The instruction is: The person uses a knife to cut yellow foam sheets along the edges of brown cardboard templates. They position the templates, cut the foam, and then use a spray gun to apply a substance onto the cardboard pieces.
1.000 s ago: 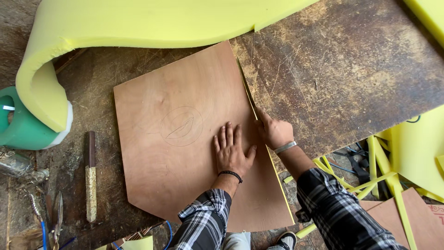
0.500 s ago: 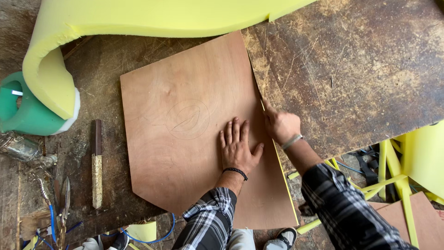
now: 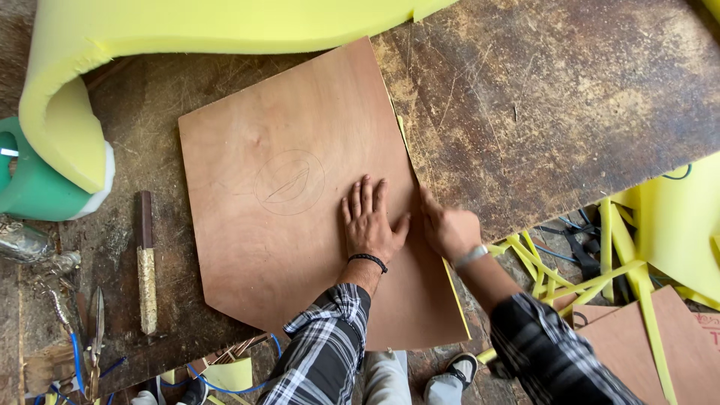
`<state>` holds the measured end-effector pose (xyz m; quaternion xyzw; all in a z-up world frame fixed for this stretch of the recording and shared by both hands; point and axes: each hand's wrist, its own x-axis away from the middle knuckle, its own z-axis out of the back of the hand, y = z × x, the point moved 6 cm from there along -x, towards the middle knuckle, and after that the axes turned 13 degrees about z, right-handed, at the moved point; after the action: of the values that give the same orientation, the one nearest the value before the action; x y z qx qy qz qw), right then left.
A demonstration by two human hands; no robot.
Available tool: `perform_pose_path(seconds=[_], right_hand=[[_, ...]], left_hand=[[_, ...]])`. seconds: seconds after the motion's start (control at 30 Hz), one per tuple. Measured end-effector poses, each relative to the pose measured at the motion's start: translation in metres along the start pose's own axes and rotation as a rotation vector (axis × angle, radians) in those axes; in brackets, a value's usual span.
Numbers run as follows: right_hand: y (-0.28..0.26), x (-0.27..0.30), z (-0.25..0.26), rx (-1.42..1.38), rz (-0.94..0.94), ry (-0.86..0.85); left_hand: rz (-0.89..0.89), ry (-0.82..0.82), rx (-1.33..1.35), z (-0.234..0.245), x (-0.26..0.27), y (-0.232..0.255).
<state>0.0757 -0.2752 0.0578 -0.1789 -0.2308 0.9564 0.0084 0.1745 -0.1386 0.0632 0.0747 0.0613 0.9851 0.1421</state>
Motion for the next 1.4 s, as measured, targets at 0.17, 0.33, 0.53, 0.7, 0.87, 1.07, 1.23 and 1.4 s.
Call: perform_pose_path(seconds=[0.17,0.33,0.53,0.7,0.87,1.07,1.23,1.4], right_hand=[[-0.004,0.061,-0.008,0.052,-0.179,-0.311],[-0.033,0.081,0.020,0.102,-0.012,-0.127],[-0.061,0.182,0.044,0.084,-0.185,-0.354],[-0.064,0.226,0.034,0.086,-0.064,-0.081],[-0.086,0.266,0.053,0.024,-0.217,-0.263],[-0.085,0.271,0.041,0.092,-0.092,-0.041],[-0.085,0.348,0.018,0.056,-0.156,-0.144],[-0.060,0.432,0.032,0.142,-0.471,-0.130]], left_hand=[[-0.002,0.009,0.020,0.000,0.002,0.000],[-0.011,0.027,0.026,-0.003,0.004,0.000],[-0.013,0.061,0.032,-0.003,-0.001,0.000],[-0.041,0.115,0.048,-0.002,0.004,0.001],[-0.050,0.134,0.023,-0.005,-0.001,-0.002],[-0.076,0.181,0.023,-0.004,0.009,-0.003],[-0.062,0.177,0.018,-0.003,0.000,-0.001],[-0.067,0.164,0.020,-0.005,0.008,0.001]])
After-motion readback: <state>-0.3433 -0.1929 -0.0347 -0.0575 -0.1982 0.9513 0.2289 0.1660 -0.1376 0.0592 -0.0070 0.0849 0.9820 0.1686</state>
